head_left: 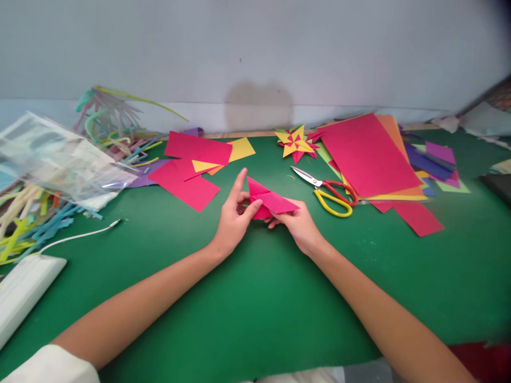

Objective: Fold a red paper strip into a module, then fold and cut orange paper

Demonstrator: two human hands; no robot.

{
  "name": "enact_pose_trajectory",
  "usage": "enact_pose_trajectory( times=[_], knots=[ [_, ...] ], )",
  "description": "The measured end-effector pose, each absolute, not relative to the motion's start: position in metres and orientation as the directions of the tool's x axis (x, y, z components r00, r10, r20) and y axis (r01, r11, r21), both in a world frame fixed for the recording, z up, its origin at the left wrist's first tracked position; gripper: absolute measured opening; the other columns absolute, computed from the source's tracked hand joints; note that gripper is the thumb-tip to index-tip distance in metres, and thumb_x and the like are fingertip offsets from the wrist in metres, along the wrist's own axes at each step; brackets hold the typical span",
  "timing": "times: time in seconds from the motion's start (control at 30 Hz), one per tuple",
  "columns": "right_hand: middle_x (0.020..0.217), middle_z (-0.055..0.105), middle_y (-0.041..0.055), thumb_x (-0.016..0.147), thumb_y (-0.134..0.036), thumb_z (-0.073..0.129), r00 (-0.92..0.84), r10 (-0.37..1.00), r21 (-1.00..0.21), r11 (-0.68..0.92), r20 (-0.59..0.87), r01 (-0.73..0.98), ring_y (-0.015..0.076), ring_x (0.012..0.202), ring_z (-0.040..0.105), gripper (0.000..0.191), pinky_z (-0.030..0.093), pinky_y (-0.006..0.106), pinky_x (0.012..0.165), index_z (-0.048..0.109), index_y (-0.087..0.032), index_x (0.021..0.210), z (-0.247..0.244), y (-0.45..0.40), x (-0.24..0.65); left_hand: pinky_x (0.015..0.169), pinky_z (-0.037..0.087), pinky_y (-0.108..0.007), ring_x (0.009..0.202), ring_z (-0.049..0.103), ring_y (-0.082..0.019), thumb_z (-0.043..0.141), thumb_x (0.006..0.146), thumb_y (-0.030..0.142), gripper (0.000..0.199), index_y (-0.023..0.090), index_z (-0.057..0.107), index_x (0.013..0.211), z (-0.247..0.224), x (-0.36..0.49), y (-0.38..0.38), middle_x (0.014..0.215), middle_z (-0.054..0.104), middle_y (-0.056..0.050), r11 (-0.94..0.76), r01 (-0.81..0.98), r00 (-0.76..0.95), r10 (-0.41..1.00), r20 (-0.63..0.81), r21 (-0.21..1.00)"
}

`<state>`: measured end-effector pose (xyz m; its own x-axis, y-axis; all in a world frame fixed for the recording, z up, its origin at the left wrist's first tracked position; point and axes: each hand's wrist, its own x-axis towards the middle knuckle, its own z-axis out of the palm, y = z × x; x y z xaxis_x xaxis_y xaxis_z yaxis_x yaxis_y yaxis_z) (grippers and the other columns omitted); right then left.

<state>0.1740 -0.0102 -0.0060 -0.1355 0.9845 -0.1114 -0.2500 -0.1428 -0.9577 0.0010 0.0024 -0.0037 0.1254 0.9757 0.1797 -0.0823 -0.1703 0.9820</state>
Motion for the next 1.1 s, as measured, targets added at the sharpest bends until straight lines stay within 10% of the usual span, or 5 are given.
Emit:
enact_pose_trajectory(
  times=[0.1, 0.4, 0.7, 1.1],
  knots=[
    [0.083, 0.077, 0.0057, 0.077, -0.035, 0.087, -0.103, 0.991, -0.969, -0.107, -0.086, -0.223, 0.0205, 0.071, 0.07, 0.03, 0.056, 0.03, 0.058, 0.08, -0.018, 0.101, -0.008, -0.01, 0.175, 0.088, 0.057, -0.03, 0.116, 0.064, -0.024, 0.071, 0.096, 0.039, 0.034, 0.024, 0.068, 0.126, -0.003, 0.0, 0.002, 0.129, 0.064, -0.009, -0.251, 0.026, 0.207, 0.949, 0.24, 0.968],
    [0.089, 0.078, 0.0017, 0.088, -0.026, 0.073, -0.121, 0.977, -0.951, 0.2, 0.176, 0.236, 0.0205, 0.082, 0.069, 0.013, 0.051, 0.031, 0.075, 0.081, -0.021, 0.097, -0.002, -0.012, 0.186, 0.102, 0.055, -0.039, 0.127, 0.059, -0.026, 0.075, 0.092, 0.034, 0.018, 0.019, 0.068, 0.099, -0.009, -0.005, 0.009, 0.133, 0.057, -0.011, -0.27, 0.01, 0.327, 0.911, 0.252, 0.963],
    [0.086, 0.078, 0.0032, 0.081, -0.042, 0.085, -0.046, 0.998, -0.982, -0.05, -0.043, -0.183, 0.0182, 0.074, 0.068, 0.023, 0.055, 0.031, 0.071, 0.082, -0.022, 0.093, -0.006, -0.006, 0.18, 0.113, 0.05, -0.048, 0.143, 0.049, -0.031, 0.078, 0.09, 0.034, 0.015, 0.02, 0.074, 0.094, -0.006, -0.005, 0.008, 0.149, 0.051, -0.014, -0.312, -0.009, 0.31, 0.902, 0.3, 0.95],
    [0.085, 0.077, 0.002, 0.079, -0.044, 0.088, -0.205, 0.974, -0.975, -0.135, -0.098, -0.176, 0.0188, 0.077, 0.069, 0.027, 0.055, 0.031, 0.075, 0.08, -0.022, 0.092, 0.004, -0.007, 0.188, 0.121, 0.039, -0.055, 0.138, 0.052, -0.032, 0.081, 0.087, 0.037, 0.017, 0.021, 0.076, 0.088, -0.005, -0.009, 0.009, 0.156, 0.046, -0.013, -0.302, -0.041, 0.423, 0.858, 0.291, 0.952]
  ],
)
